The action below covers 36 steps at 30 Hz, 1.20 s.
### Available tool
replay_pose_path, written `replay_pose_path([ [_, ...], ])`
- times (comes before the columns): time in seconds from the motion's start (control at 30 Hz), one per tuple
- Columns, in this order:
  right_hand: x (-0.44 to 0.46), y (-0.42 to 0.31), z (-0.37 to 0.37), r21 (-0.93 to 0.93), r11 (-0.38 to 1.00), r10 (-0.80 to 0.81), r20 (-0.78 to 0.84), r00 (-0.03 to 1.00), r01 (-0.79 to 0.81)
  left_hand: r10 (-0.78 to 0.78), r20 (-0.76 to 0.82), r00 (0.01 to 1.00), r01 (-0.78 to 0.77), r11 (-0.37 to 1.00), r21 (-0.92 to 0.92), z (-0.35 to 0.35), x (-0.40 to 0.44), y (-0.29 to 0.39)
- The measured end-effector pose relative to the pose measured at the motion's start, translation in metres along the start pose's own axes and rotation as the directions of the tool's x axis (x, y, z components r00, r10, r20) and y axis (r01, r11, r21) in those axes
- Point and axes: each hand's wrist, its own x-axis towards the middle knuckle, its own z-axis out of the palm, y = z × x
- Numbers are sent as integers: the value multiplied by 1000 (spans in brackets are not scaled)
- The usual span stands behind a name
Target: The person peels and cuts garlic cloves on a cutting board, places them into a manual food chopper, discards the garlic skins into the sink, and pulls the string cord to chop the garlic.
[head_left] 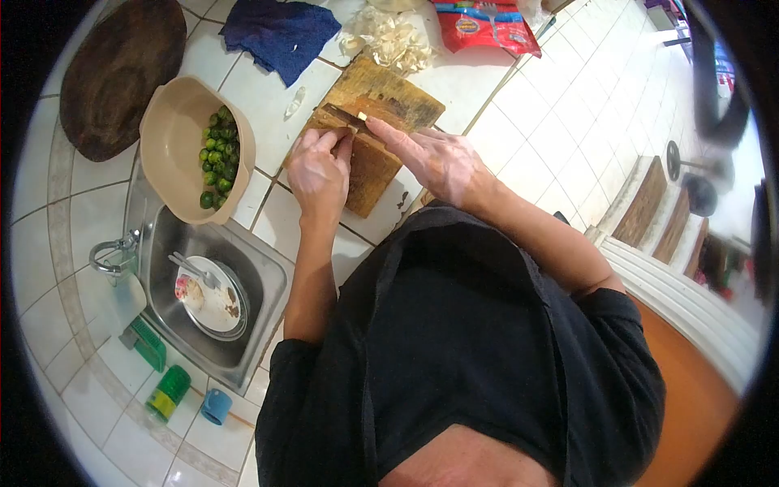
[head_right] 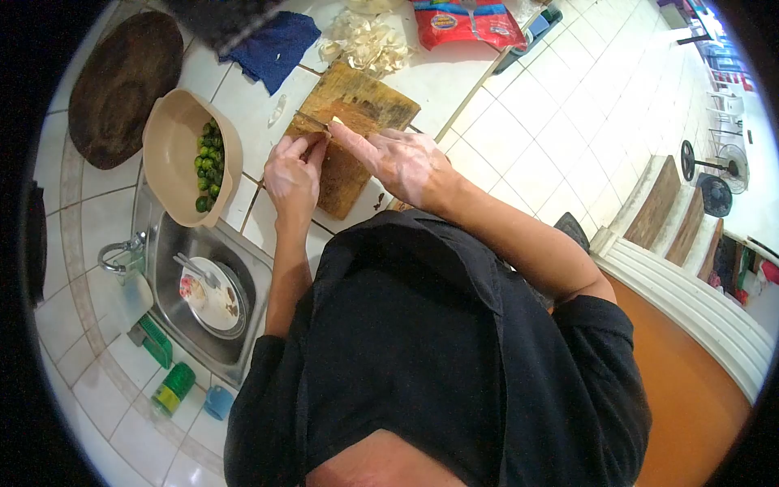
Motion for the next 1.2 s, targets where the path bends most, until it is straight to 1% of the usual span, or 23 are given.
replay_pose_path([
  [0.07, 2, -2, 0, -19, 1000, -22, 9, 1000, 22, -3, -7, 1000, 3, 1000, -11, -1, 0, -2],
  [0.13, 5, -4, 2, -37, 999, -39, 18, 999, 40, 30, -4, 1000, -30, 999, -16, 1, 1, -6],
  [0.23, 7, 0, 6, -75, 996, -33, 61, 998, 37, 7, -8, 1000, -8, 1000, -28, 4, 1, -9],
  [0.27, 6, 8, 8, -16, 999, -47, 13, 999, 47, 10, -9, 1000, -10, 1000, -29, 4, 2, -7],
  [0.3, 8, 11, 6, 42, 997, -60, -37, 998, 61, -36, 20, 999, 36, 999, -24, 3, 2, -6],
  [0.33, 7, 10, 5, 42, 997, -60, -36, 998, 61, -85, 52, 995, 86, 996, -16, 2, 1, -5],
  [0.37, 6, 6, 2, 35, 998, -52, -16, 999, 52, -88, 54, 995, 89, 996, -16, 3, 0, -6],
  [0.43, 6, 2, 0, 29, 999, -45, 4, 999, 45, -32, 34, 999, 32, 999, -2, 4, 1, -10],
  [0.53, 10, 1, -2, 30, 997, -65, 14, 998, 65, -47, 33, 998, 46, 999, 26, 0, 1, -6],
  [0.6, 10, -2, -1, -33, 998, -50, 83, 995, 53, -45, 44, 998, 43, 998, 41, 0, 2, -5],
  [0.67, 11, 0, 2, -26, 999, -42, 80, 996, 44, -42, 53, 998, 39, 998, 57, -2, 1, -7],
  [0.73, 11, 6, 8, -20, 999, -34, 75, 997, 36, -72, 83, 994, 79, 993, -85, -8, 1, -9],
  [0.77, 10, 11, 12, 63, 998, -30, -12, 999, 30, -72, 81, 994, 79, 993, -84, -14, 0, -8],
  [0.8, 9, 14, 14, 147, 989, -17, -96, 995, 31, -166, 83, 983, 176, 977, -118, -30, -2, 0],
  [0.83, 7, 14, 14, 150, 988, -18, -93, 996, 32, -262, 90, 961, 273, 950, -150, -39, -6, 4],
  [0.9, 4, 11, 14, 190, 980, -29, -183, 983, 64, -264, 98, 959, 274, 956, -102, -37, -17, -7],
  [0.93, 2, 9, 14, 193, 979, -33, -183, 983, 69, -275, 109, 955, 286, 953, -101, -31, -22, -12],
  [1.0, -2, 5, 13, 187, 982, 1, -49, 999, 8, -283, 118, 952, 295, 950, -100, -22, -27, -18],
  [1.03, -3, 2, 11, 187, 982, 1, -50, 999, 8, -304, 102, 947, 318, 934, -166, -17, -28, -17],
  [1.07, -3, -1, 7, 174, 985, -12, -1, 1000, 12, -326, 89, 941, 338, 912, -232, -13, -27, -15],
  [1.1, -4, -4, 6, 161, 987, -24, 47, 999, 16, -325, 90, 941, 337, 912, -234, -10, -26, -13],
  [1.17, -5, -4, 10, 132, 991, -37, 41, 998, 31, -261, 75, 962, 270, 951, -154, -8, -22, -9],
  [1.2, -5, -4, 11, 119, 992, -42, 56, 998, 35, -259, 76, 963, 268, 951, -156, -7, -21, -8],
])
